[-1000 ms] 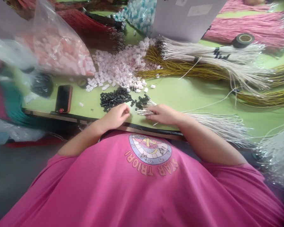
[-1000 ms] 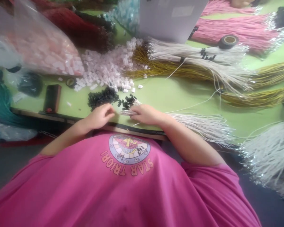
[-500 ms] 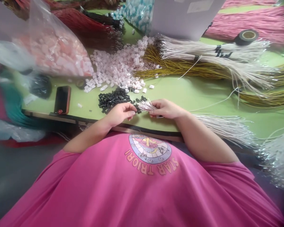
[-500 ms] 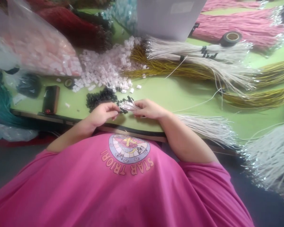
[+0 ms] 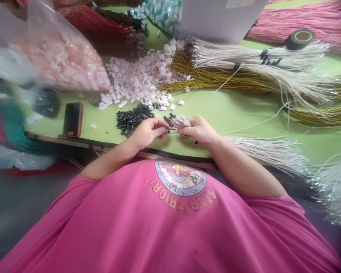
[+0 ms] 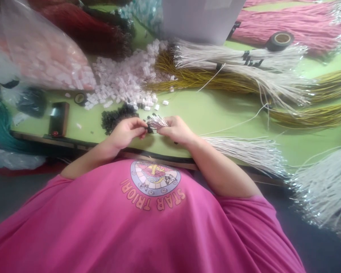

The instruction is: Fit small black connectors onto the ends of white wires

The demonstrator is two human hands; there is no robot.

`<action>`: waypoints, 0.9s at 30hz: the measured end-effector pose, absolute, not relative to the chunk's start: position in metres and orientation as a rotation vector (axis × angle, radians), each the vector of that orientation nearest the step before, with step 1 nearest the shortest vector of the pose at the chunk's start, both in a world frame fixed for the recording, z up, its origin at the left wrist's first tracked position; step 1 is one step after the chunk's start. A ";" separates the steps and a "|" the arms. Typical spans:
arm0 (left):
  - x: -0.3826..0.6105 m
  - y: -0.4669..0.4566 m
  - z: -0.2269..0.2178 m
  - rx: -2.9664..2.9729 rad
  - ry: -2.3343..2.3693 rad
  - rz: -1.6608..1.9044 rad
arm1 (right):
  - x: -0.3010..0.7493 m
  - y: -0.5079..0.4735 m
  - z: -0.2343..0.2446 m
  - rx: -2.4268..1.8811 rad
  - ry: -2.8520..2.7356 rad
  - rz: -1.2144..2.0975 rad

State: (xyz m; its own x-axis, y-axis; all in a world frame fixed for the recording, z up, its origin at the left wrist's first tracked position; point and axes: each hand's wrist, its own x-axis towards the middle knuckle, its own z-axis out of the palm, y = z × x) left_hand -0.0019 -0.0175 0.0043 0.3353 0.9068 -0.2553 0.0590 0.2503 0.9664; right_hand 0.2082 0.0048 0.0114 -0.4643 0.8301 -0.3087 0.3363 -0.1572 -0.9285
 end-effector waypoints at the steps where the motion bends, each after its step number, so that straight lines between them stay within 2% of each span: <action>1: -0.002 -0.018 0.004 1.166 1.071 0.767 | 0.208 0.005 0.012 -1.322 -1.721 1.673; 5: 0.000 -0.020 0.005 1.155 1.079 0.817 | 0.207 0.006 0.018 -1.298 -1.950 1.642; 9: -0.001 -0.021 0.009 1.208 1.088 0.769 | 0.198 0.003 0.023 -1.317 -2.278 1.171; 11: -0.004 -0.022 0.010 1.249 1.105 0.737 | 0.193 0.003 0.023 -1.336 -2.343 1.075; 14: -0.010 -0.022 0.008 1.292 1.132 0.707 | 0.189 0.005 0.023 -1.370 -2.286 1.165; 20: -0.011 -0.020 0.004 1.228 1.187 0.722 | 0.200 0.013 0.015 -1.336 -1.915 1.651; 27: 0.000 -0.014 0.005 1.117 1.175 0.773 | 0.205 0.013 0.007 -1.323 -1.783 1.656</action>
State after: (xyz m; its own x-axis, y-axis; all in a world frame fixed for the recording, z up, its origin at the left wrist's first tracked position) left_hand -0.0003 -0.0141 0.0049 0.2499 0.9173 -0.3099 0.0780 0.2999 0.9508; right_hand 0.2048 0.0126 0.0072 -0.4906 0.8113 -0.3180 0.3768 -0.1315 -0.9169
